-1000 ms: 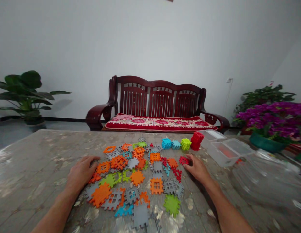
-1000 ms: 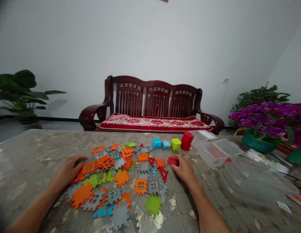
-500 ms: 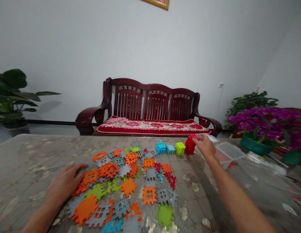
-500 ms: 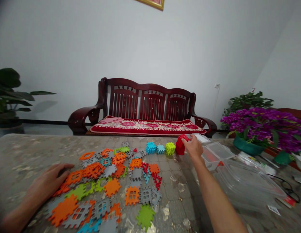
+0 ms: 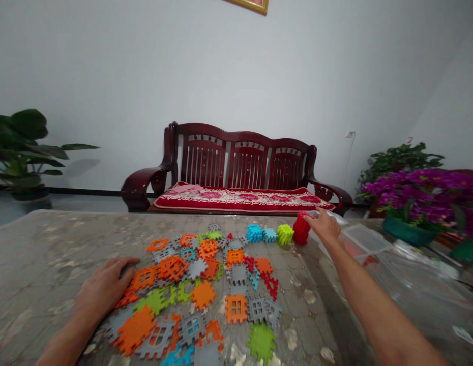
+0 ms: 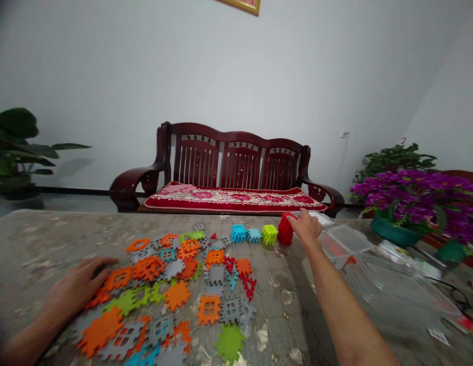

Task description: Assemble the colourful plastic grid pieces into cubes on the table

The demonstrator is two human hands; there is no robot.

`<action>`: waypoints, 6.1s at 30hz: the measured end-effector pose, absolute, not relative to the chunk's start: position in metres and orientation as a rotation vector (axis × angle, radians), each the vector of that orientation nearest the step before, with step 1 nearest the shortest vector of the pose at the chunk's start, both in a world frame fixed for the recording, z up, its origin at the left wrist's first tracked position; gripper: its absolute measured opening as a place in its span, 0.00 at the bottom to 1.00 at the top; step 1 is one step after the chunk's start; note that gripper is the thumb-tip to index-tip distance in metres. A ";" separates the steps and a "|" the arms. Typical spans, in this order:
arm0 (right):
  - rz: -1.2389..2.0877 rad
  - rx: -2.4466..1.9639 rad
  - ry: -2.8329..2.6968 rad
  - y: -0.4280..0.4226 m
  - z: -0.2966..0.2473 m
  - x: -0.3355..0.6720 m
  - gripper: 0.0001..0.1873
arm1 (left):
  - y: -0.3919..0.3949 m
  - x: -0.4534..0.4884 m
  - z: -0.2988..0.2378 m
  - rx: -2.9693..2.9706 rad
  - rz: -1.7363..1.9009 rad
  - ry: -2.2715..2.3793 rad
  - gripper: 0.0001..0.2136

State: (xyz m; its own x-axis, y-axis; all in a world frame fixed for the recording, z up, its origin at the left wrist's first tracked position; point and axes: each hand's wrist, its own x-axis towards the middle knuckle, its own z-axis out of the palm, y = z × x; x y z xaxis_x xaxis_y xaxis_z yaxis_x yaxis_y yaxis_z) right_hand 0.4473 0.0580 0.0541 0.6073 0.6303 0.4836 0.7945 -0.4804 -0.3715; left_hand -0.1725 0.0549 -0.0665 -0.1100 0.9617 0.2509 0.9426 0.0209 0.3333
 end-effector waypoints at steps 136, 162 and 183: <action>0.813 -1.320 -1.348 -0.027 -0.063 0.250 0.32 | -0.035 0.013 -0.028 3.063 0.466 1.262 0.12; 0.446 -1.384 -1.911 -0.038 -0.054 0.239 0.15 | -0.004 -0.081 -0.002 2.484 0.897 2.096 0.18; 0.112 -1.282 -2.027 -0.039 -0.056 0.214 0.13 | 0.052 -0.179 -0.046 1.886 0.827 1.998 0.25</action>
State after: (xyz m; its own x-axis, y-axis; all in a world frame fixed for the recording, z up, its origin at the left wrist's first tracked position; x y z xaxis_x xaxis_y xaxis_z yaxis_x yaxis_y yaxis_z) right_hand 0.2141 -0.0392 -0.0556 -0.2424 0.8149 0.5265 0.7522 0.5006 -0.4285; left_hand -0.1790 0.0516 -0.0456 -0.1146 0.9761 0.1847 0.8211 -0.0116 0.5707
